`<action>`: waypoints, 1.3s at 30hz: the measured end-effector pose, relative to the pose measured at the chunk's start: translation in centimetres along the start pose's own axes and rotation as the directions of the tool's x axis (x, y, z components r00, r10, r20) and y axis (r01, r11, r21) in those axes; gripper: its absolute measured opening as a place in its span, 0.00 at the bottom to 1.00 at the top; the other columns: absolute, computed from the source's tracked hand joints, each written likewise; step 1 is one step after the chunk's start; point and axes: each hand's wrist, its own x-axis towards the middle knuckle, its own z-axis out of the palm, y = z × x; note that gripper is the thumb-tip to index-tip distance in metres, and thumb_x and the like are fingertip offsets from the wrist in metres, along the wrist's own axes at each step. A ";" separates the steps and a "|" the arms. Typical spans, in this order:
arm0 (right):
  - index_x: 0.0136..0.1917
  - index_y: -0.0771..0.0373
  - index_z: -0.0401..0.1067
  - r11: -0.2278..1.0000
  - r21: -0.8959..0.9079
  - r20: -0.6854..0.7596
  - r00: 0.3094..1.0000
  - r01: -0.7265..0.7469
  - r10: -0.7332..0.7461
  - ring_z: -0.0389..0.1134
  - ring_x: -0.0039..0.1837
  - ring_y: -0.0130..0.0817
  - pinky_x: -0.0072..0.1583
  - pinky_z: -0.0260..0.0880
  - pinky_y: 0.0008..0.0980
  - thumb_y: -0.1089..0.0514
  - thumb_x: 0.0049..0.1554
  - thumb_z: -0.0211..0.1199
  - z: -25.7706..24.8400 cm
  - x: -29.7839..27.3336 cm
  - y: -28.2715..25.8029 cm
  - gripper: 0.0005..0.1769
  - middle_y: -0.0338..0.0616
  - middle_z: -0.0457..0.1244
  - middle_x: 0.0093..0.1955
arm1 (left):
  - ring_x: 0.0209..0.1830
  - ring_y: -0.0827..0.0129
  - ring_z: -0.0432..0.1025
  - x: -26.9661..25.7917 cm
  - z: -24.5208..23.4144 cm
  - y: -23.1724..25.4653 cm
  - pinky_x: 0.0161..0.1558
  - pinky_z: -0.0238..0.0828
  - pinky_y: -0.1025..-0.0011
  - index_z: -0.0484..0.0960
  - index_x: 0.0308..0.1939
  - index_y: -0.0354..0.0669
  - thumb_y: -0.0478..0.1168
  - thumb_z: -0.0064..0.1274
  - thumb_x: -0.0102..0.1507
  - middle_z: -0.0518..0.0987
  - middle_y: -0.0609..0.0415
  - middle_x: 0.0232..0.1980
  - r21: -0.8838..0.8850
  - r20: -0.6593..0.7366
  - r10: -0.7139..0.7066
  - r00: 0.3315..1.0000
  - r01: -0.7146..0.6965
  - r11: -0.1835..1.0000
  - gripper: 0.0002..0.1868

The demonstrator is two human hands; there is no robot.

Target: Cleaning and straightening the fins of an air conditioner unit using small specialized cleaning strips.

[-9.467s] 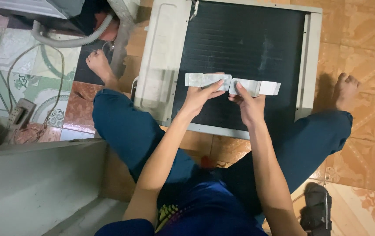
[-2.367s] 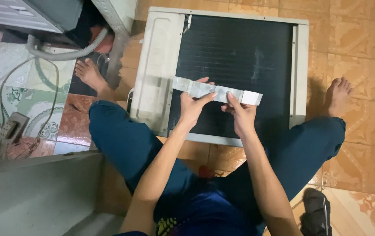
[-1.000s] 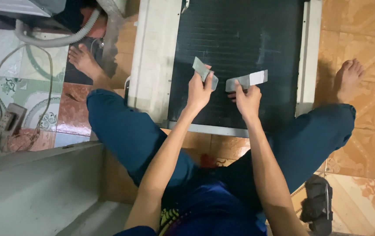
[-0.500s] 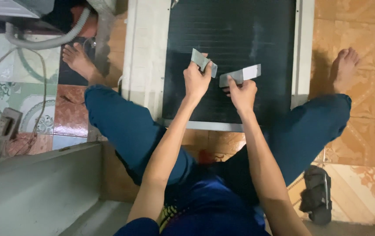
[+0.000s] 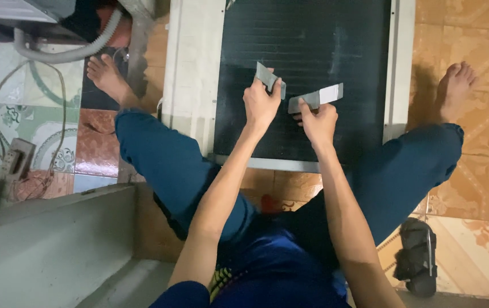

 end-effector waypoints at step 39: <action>0.23 0.63 0.66 0.952 -0.199 -0.028 0.970 0.233 -0.243 0.57 0.24 0.26 0.28 0.51 0.32 0.56 0.61 0.68 1.0 1.5 1.5 0.27 0.43 0.58 0.18 | 0.34 0.43 0.83 2.2 1.9 -2.3 0.28 0.83 0.63 0.83 0.49 0.45 0.43 0.59 0.63 0.85 0.36 0.40 0.236 0.227 0.000 0.974 -0.054 0.970 0.13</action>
